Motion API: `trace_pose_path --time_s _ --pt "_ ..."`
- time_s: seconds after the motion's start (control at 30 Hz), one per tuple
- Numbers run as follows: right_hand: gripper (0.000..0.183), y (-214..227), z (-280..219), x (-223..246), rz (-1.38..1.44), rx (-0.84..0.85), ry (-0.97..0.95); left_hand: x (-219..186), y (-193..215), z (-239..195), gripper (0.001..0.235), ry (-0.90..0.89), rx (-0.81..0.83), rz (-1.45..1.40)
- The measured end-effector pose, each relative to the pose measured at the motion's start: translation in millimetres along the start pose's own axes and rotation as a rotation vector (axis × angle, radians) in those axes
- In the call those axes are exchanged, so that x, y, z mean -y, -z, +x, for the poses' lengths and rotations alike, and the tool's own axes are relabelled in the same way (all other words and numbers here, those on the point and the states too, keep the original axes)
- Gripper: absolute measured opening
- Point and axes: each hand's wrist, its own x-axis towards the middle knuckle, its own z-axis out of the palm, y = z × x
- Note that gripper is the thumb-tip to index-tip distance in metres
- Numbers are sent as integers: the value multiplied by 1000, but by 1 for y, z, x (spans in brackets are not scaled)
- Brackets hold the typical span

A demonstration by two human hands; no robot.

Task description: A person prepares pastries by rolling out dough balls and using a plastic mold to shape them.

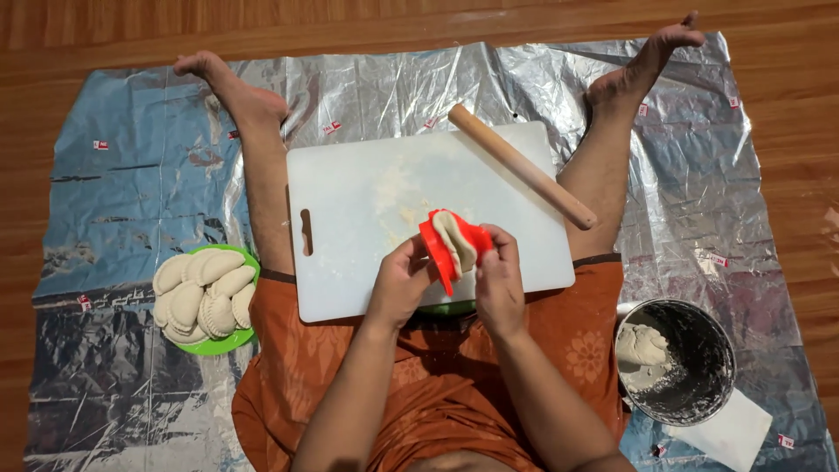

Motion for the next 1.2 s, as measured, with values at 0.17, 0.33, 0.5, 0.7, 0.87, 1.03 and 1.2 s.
trace_pose_path --time_s 0.17,0.33,0.5,0.7,0.87,1.03,1.2 --pt "70 -16 5 61 -79 273 37 6 9 1 46 -184 81 82" --pt "86 -15 5 70 -200 430 45 34 13 5 46 -270 170 52" --pt "70 -7 11 62 -214 309 61 9 0 -5 61 -251 101 230" --pt "65 4 12 54 -93 290 4 23 13 -8 61 -191 168 258" --pt "58 -1 13 56 -78 231 -5 17 10 -2 49 -294 168 224" --pt "56 0 17 52 -84 203 34 19 13 3 46 -338 174 227" --pt "67 -10 44 76 -96 362 14 1 16 10 51 -377 214 370"
